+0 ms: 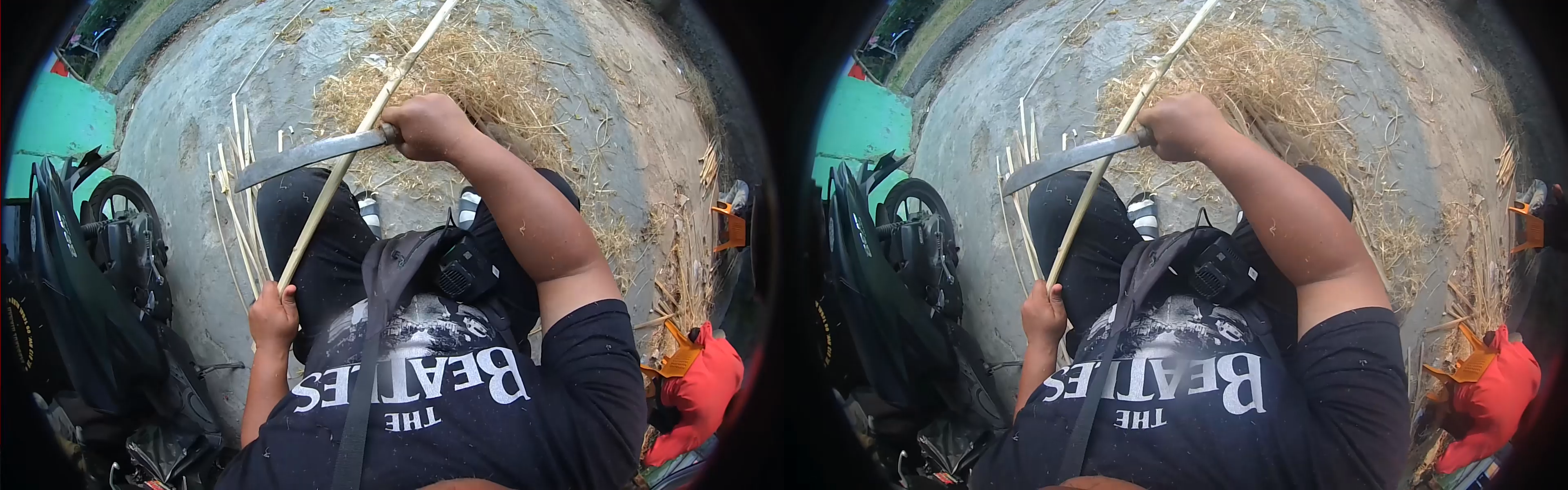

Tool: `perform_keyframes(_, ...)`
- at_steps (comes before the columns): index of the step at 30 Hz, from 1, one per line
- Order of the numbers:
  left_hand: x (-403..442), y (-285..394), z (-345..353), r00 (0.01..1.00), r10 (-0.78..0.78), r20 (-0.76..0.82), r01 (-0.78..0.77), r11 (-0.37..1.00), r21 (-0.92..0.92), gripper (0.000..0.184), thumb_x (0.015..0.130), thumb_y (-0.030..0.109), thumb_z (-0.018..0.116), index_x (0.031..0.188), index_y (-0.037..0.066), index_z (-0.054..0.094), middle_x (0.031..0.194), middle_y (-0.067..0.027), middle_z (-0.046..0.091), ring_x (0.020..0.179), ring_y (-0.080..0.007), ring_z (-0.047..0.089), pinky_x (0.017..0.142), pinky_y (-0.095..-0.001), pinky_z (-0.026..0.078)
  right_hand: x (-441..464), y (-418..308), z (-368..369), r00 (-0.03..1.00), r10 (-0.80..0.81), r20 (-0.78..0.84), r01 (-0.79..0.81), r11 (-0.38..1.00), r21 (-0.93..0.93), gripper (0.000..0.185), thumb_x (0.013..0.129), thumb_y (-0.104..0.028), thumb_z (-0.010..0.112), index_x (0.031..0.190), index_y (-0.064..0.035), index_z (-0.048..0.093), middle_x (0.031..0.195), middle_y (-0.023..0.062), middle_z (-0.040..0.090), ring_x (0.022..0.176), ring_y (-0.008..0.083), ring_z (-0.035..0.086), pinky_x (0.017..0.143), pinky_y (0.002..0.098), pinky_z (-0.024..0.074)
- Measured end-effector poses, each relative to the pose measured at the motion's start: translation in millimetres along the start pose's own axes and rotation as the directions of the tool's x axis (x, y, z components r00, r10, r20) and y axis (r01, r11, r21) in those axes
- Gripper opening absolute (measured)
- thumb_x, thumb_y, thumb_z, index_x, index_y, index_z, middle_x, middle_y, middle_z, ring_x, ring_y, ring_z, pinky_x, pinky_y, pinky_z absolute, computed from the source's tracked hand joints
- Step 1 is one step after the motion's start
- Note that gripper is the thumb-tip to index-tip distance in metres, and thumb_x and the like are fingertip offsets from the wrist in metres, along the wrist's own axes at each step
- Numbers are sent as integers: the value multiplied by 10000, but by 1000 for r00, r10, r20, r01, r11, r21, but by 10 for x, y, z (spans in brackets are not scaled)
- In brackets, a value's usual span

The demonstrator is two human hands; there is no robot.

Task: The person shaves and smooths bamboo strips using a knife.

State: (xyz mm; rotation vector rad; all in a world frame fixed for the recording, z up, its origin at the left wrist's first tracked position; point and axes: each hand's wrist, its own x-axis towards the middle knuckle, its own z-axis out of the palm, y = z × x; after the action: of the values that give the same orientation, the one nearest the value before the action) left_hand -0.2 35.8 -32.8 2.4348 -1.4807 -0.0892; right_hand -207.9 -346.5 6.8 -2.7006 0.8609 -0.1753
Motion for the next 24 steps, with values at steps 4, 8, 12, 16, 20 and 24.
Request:
perform_keyframes(4,55,55,46,999,-17,-43,16,1000,-13,503,1077,512,504,865,56,532,693,-255,619,667,-527,625,569,-604,472,183,189,59,999,41,-26,-39,996,76,145,881,-252,676,954,-143,737,936,129,745,941,369,716,821,496,578)
perform_keyframes(8,-13,79,-53,999,-37,9,37,999,16,502,1079,508,501,869,54,535,701,-259,624,671,-529,627,573,-607,473,164,148,205,995,18,-98,-10,997,79,130,870,-253,673,890,-126,687,866,157,731,863,400,716,759,532,567)
perform_keyframes(12,-52,97,-62,999,-38,8,38,999,12,512,1081,515,490,864,53,532,708,-257,630,669,-523,632,577,-608,477,-21,-171,59,998,-66,-18,66,998,-21,152,916,-275,653,923,-138,719,898,147,741,898,377,722,799,513,574)
perform_keyframes(16,-75,11,79,999,-22,-33,22,1000,5,514,1083,518,482,869,53,530,716,-257,635,672,-521,635,581,-610,482,126,38,134,989,129,-69,-122,988,91,138,886,-248,665,956,-151,734,910,137,750,910,355,733,824,502,579)
perform_keyframes(20,30,92,-7,999,-32,-11,32,999,23,516,1084,523,476,883,53,545,718,-255,637,677,-522,638,581,-609,483,120,129,116,993,74,-88,-70,996,49,129,862,-197,650,954,-150,726,887,145,745,914,352,734,809,497,583)
perform_keyframes(24,-37,42,19,1000,-22,-2,22,1000,-1,519,1083,529,472,890,55,553,714,-252,633,677,-521,639,581,-610,482,-7,-179,81,991,-68,-114,73,996,43,108,853,-212,696,918,-126,694,846,154,729,873,381,728,773,513,579)
